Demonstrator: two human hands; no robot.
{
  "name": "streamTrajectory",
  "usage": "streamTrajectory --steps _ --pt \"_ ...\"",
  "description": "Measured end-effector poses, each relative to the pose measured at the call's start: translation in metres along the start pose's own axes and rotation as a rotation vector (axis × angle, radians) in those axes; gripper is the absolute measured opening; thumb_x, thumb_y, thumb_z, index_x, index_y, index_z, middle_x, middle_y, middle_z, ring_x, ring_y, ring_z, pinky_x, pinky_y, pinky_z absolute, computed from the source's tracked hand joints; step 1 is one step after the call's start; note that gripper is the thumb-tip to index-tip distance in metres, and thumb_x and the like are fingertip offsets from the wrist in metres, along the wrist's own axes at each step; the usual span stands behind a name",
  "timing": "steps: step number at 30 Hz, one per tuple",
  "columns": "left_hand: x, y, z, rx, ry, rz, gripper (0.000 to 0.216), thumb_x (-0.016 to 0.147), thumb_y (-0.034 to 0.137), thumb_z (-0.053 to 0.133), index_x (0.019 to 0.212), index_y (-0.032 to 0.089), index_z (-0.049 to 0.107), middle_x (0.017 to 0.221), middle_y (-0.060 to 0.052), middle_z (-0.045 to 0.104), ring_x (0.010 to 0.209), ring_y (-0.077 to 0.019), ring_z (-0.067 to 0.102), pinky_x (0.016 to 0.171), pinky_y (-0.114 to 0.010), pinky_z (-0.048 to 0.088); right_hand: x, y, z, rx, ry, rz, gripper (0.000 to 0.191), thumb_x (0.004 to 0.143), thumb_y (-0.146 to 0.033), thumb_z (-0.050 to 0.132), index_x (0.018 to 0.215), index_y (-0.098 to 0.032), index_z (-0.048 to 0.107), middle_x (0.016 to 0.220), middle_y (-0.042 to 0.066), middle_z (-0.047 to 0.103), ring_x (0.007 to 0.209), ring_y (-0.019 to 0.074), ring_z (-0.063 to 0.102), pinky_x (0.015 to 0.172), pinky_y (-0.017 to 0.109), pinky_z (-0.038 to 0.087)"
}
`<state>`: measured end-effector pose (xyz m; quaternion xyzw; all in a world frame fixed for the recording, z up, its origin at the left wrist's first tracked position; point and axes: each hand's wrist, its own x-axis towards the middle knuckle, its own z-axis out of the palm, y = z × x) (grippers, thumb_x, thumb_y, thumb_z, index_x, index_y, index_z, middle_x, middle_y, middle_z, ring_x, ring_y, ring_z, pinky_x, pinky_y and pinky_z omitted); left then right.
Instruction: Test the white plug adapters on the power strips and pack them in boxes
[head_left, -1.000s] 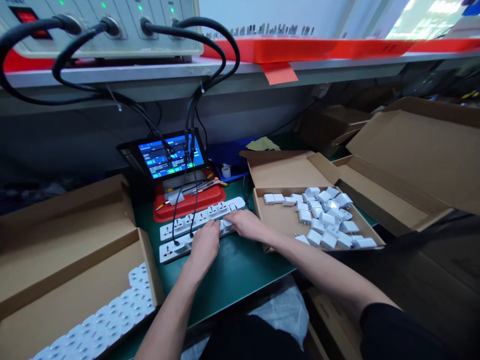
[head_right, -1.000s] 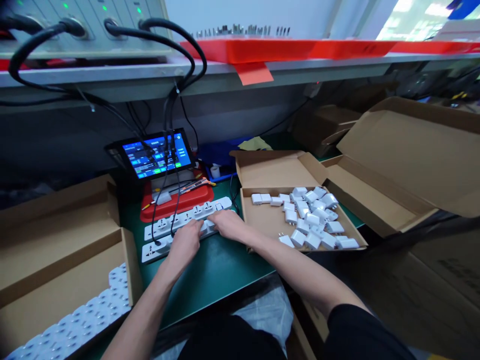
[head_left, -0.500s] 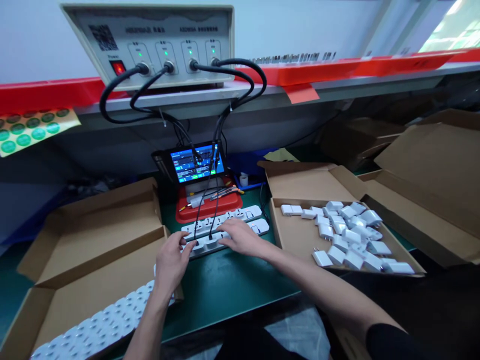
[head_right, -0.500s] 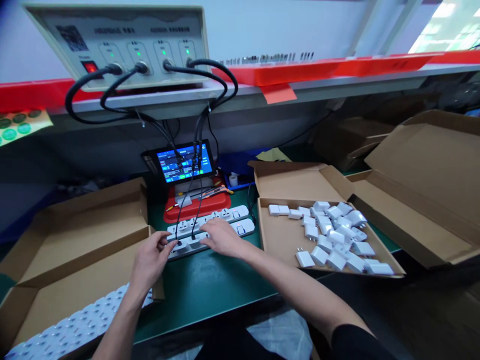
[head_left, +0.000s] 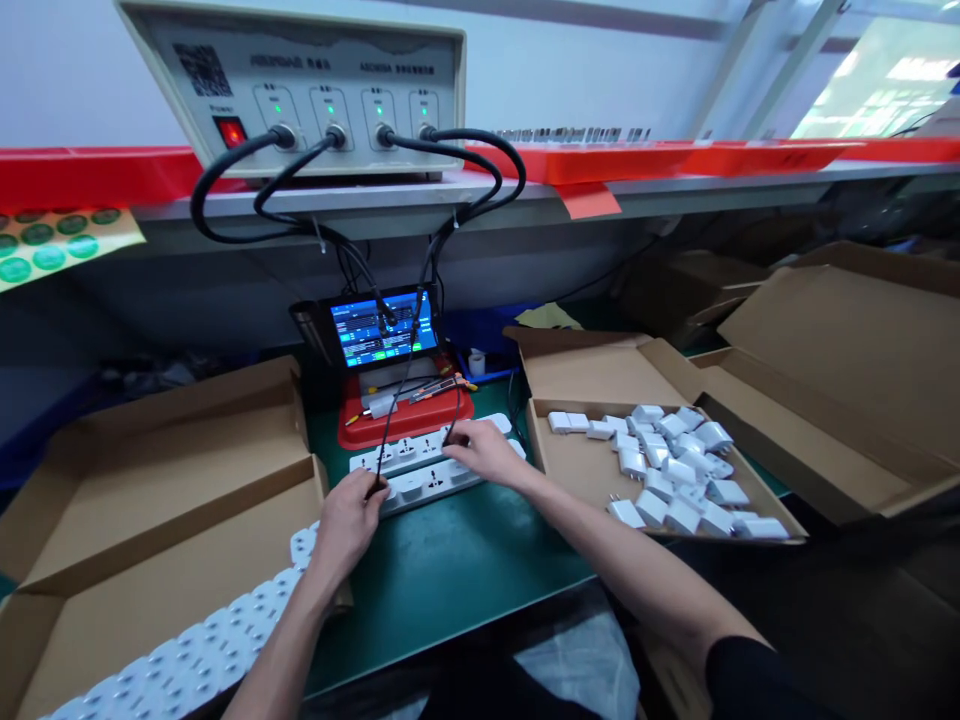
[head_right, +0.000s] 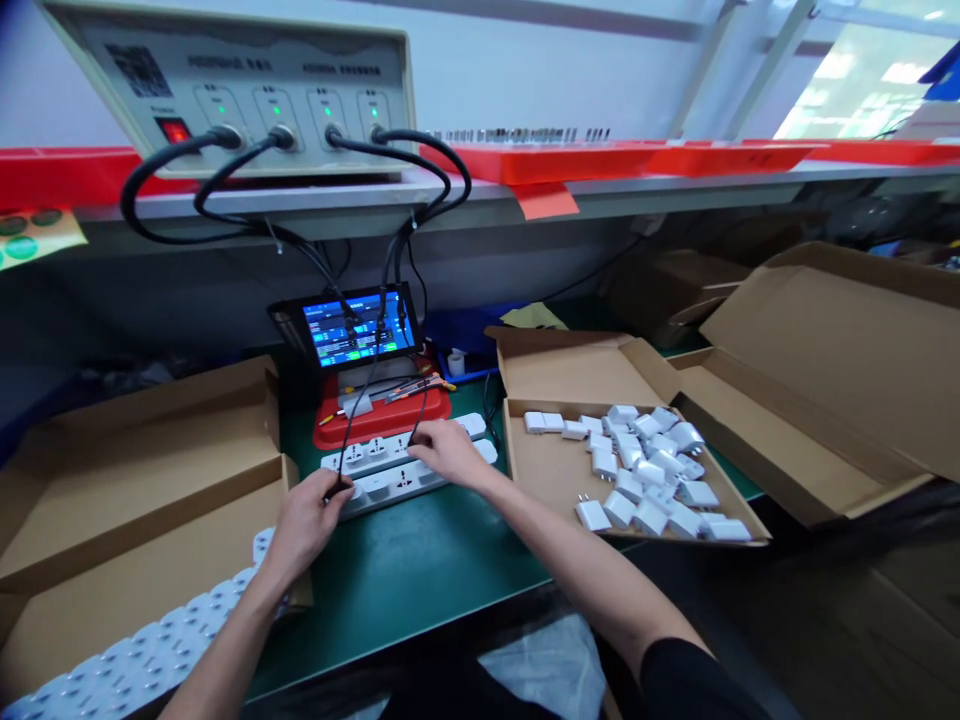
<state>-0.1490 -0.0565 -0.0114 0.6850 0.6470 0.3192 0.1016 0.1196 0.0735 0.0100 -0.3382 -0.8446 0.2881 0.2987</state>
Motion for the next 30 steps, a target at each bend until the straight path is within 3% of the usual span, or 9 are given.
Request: streamTrajectory --steps 3,6,14,20,30 --pt "0.002 0.010 0.002 -0.049 0.050 -0.018 0.020 0.099 0.034 0.055 0.091 0.023 0.069 0.094 -0.004 0.070 0.088 -0.0219 0.065 0.081 -0.032 0.046 -0.011 0.019 -0.031 -0.005 -0.045 0.047 0.007 0.090 -0.020 0.074 0.083 -0.018 0.074 0.080 0.000 0.073 0.074 0.0151 0.062 0.070 0.024 0.040" --pt "0.014 0.031 0.010 -0.145 -0.022 -0.033 0.028 0.100 0.039 0.055 0.082 0.022 0.068 0.090 -0.004 0.072 0.085 -0.0208 0.065 0.078 -0.031 0.045 -0.021 0.030 -0.046 -0.021 -0.087 0.072 0.010 0.089 -0.018 0.075 0.079 -0.017 0.074 0.079 0.001 0.073 0.073 0.0152 0.062 0.069 0.025 0.039" --pt "0.053 0.086 0.056 -0.259 -0.145 -0.070 0.024 0.098 0.032 0.057 0.083 0.020 0.072 0.077 -0.001 0.072 0.074 -0.0186 0.062 0.072 -0.029 0.041 -0.026 0.044 -0.039 -0.060 -0.065 0.067 0.009 0.089 -0.019 0.077 0.081 -0.018 0.075 0.077 0.000 0.072 0.072 0.0149 0.060 0.068 0.025 0.036" --pt "0.063 0.090 0.068 -0.156 -0.183 -0.041 0.020 0.097 0.026 0.058 0.084 0.020 0.071 0.081 -0.003 0.074 0.078 -0.0196 0.065 0.074 -0.030 0.040 -0.032 0.050 -0.033 -0.169 -0.030 0.008 0.011 0.091 -0.020 0.077 0.082 -0.019 0.072 0.080 0.001 0.071 0.078 0.0163 0.060 0.072 0.026 0.036" --pt "0.060 0.095 0.079 0.107 -0.198 0.101 0.018 0.099 0.021 0.055 0.088 0.019 0.068 0.091 -0.009 0.070 0.086 -0.0246 0.064 0.079 -0.035 0.044 -0.036 0.036 -0.037 -0.311 -0.081 -0.027 0.013 0.096 -0.020 0.071 0.083 -0.019 0.069 0.086 0.004 0.070 0.084 0.0191 0.060 0.075 0.027 0.038"
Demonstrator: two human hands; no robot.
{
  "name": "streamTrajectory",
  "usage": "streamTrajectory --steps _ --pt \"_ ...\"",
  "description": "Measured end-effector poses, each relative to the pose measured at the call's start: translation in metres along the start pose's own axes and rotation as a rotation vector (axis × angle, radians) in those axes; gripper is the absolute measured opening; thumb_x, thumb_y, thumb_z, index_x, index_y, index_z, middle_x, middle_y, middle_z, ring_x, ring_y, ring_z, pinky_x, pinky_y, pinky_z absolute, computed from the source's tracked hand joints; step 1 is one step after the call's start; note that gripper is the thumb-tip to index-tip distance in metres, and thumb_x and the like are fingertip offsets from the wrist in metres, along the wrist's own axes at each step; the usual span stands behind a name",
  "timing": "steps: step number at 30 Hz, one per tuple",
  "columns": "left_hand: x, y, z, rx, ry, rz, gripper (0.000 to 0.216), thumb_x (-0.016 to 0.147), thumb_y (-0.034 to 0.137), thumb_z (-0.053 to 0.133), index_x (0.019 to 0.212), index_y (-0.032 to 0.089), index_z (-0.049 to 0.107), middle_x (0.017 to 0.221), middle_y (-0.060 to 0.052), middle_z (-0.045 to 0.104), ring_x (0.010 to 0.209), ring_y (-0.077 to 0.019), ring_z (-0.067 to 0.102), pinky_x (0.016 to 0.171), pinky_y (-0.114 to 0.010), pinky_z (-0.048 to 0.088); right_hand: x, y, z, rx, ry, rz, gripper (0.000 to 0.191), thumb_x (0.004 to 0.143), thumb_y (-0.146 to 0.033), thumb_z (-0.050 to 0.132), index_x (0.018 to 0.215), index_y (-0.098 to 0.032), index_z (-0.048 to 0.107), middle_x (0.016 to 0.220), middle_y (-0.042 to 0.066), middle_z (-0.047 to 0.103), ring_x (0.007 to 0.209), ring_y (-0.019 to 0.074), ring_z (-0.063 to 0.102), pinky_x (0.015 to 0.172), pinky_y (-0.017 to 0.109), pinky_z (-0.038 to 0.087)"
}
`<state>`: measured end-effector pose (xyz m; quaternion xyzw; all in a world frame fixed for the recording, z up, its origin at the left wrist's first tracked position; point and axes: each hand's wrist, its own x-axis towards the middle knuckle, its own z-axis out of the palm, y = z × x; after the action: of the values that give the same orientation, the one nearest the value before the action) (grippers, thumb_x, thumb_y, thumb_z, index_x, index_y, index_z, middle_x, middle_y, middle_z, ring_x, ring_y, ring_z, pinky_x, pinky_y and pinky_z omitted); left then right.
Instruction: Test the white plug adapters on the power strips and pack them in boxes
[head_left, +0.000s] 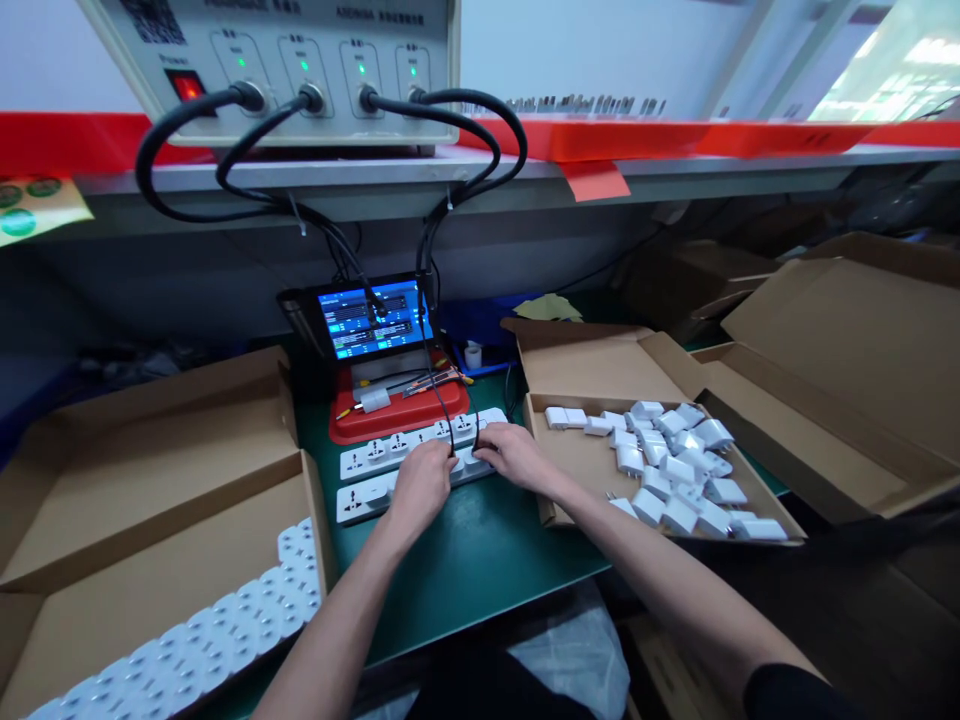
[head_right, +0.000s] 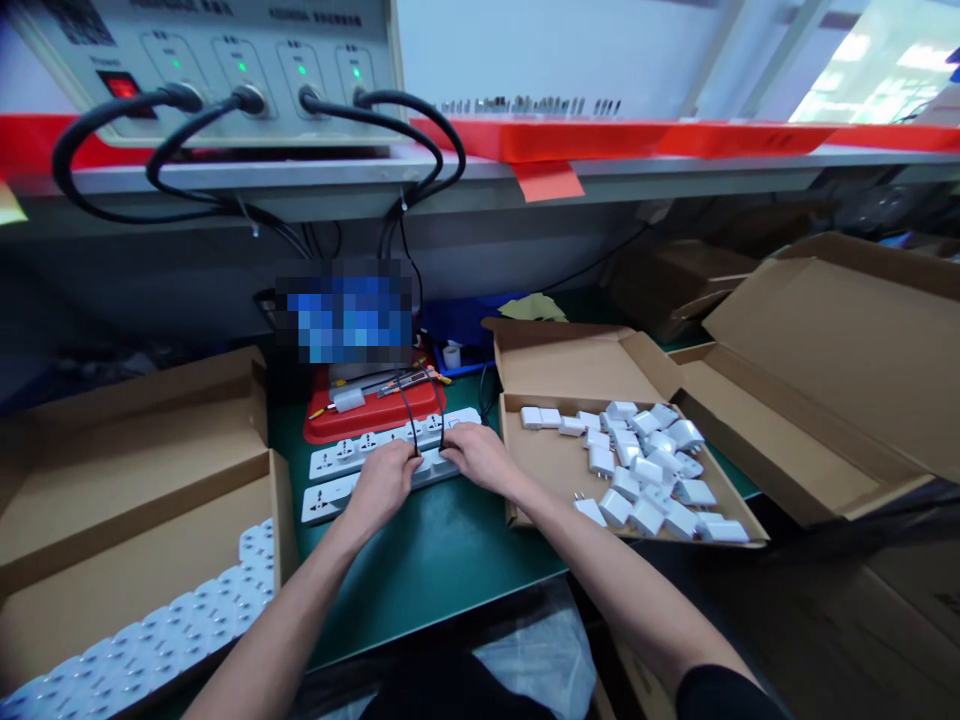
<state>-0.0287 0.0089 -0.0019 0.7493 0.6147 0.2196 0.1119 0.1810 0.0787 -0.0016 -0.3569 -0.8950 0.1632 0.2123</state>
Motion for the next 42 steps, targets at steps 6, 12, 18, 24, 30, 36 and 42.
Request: streamTrajectory --steps 6,12,18,24,30,36,42 --pt "-0.032 -0.021 -0.029 0.064 0.073 0.064 0.027 0.097 0.030 0.065 0.122 0.021 0.067 0.118 -0.012 0.069 0.111 -0.0302 0.061 0.097 -0.042 0.046 -0.003 -0.025 -0.023 -0.121 0.032 0.021 0.022 0.103 -0.034 0.064 0.090 -0.018 0.071 0.089 0.009 0.071 0.086 0.0226 0.064 0.075 0.030 0.041" --pt "-0.086 -0.083 -0.062 0.129 -0.045 -0.152 0.032 0.089 0.020 0.068 0.121 0.023 0.063 0.121 -0.012 0.071 0.111 -0.0324 0.065 0.091 -0.040 0.047 0.008 -0.091 0.020 -0.219 -0.187 -0.167 0.016 0.102 -0.018 0.054 0.111 -0.018 0.067 0.107 0.012 0.073 0.082 0.0231 0.069 0.072 0.031 0.046" --pt "-0.093 -0.090 -0.055 0.017 -0.013 -0.229 0.022 0.090 0.015 0.062 0.111 0.023 0.063 0.104 -0.007 0.075 0.095 -0.0263 0.069 0.080 -0.032 0.043 0.047 -0.125 0.059 -0.268 -0.287 -0.192 0.024 0.093 -0.010 0.059 0.115 -0.017 0.067 0.110 0.014 0.074 0.090 0.0268 0.072 0.078 0.033 0.051" --pt "-0.096 -0.089 -0.060 -0.159 0.093 -0.218 0.016 0.089 0.018 0.064 0.104 0.023 0.066 0.093 -0.004 0.073 0.085 -0.0215 0.067 0.076 -0.030 0.045 0.046 -0.132 0.016 -0.037 -0.106 -0.179 0.026 0.101 -0.031 0.065 0.124 -0.021 0.069 0.115 0.012 0.074 0.103 0.0268 0.069 0.084 0.032 0.048" --pt "-0.096 -0.061 -0.050 -0.743 0.312 -0.302 0.036 0.096 0.043 0.065 0.125 0.022 0.069 0.113 -0.007 0.075 0.093 -0.0210 0.070 0.083 -0.032 0.057 0.021 -0.133 0.001 0.433 -0.087 -0.159 0.028 0.102 -0.027 0.062 0.128 -0.025 0.071 0.114 0.007 0.073 0.102 0.0225 0.066 0.090 0.033 0.050" --pt "-0.118 0.000 -0.036 -1.035 0.439 -0.376 0.058 0.093 0.046 0.071 0.144 0.025 0.056 0.139 -0.011 0.067 0.118 -0.0241 0.069 0.096 -0.034 0.059 0.004 -0.125 0.026 0.862 0.000 0.066 0.033 0.094 -0.038 0.071 0.122 -0.022 0.069 0.112 0.007 0.065 0.075 0.0150 0.065 0.067 0.029 0.056" --pt "-0.149 -0.054 -0.097 -0.511 0.450 -0.482 0.051 0.090 0.047 0.070 0.133 0.021 0.057 0.133 -0.015 0.066 0.103 -0.0243 0.072 0.084 -0.035 0.059 -0.027 -0.116 0.002 0.775 -0.017 0.030 0.027 0.100 -0.041 0.065 0.123 -0.028 0.071 0.113 0.009 0.069 0.093 0.0227 0.068 0.074 0.035 0.059"
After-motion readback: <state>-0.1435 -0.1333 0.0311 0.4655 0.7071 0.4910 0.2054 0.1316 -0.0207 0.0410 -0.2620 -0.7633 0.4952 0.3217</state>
